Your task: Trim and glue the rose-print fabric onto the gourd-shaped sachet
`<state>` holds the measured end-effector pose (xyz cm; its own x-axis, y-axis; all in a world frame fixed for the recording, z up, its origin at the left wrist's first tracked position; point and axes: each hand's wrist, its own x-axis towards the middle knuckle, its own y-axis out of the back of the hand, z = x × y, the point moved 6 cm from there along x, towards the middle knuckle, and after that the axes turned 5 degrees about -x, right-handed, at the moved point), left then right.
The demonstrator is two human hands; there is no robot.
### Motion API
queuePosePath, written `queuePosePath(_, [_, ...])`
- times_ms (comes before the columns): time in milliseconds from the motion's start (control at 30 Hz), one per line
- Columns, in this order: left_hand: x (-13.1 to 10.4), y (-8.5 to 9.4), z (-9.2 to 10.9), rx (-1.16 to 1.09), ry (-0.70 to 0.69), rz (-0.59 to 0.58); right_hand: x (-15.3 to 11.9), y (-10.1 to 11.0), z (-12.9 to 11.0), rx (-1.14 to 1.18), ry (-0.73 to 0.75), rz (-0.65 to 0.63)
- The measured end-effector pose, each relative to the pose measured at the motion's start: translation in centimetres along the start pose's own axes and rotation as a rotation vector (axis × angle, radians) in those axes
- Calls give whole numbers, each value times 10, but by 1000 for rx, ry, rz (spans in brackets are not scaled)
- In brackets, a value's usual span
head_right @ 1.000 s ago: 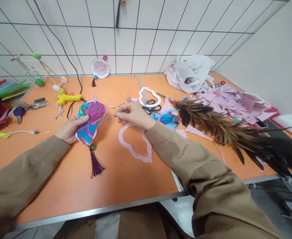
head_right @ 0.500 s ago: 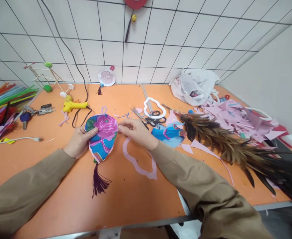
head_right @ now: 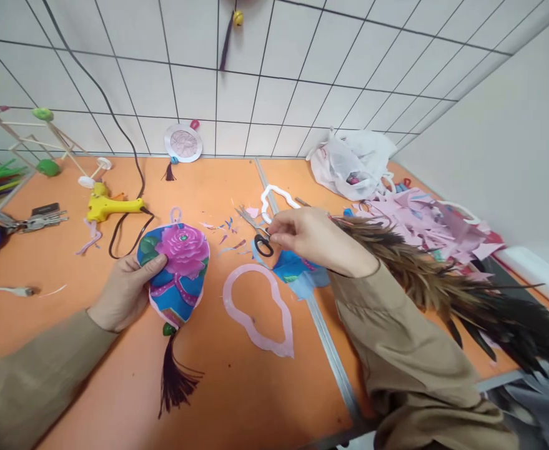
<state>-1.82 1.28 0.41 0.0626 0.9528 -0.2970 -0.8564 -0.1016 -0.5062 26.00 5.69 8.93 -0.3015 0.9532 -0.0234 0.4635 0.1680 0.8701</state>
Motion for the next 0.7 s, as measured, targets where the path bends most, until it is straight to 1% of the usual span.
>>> queuePosePath(67, [0, -1, 1, 0, -11, -1, 3, -9, 8, -146, -14, -84])
queuePosePath(100, [0, -1, 1, -1, -17, -2, 5, -15, 9, -242, -14, -97])
queuePosePath(167, [-1, -2, 2, -5, -23, 3, 10, -25, 9, -438, -25, -75])
queuePosePath(233, [-1, -2, 2, -5, -23, 10, 14, -31, 9, -580, -71, -42])
queuePosePath(300, [-1, -2, 1, -3, -17, 12, 15, -35, 9, -644, -106, -38])
queuePosePath(400, [-1, -2, 1, -10, -3, 5, 15, -38, 10, -670, -115, -68])
queuePosePath(500, [-3, -3, 2, -23, 3, -4, 14, -32, 10, -627, -118, -72])
queuePosePath(567, [-3, -3, 1, -28, 9, -4, 13, -23, 12, -522, -130, -41])
queuePosePath(633, [-3, -2, 1, -32, 11, -1, 11, -12, 16, -306, -140, 9])
queuePosePath(700, [-2, -1, 0, -39, 9, -1, 9, -3, 19, 32, -132, 26])
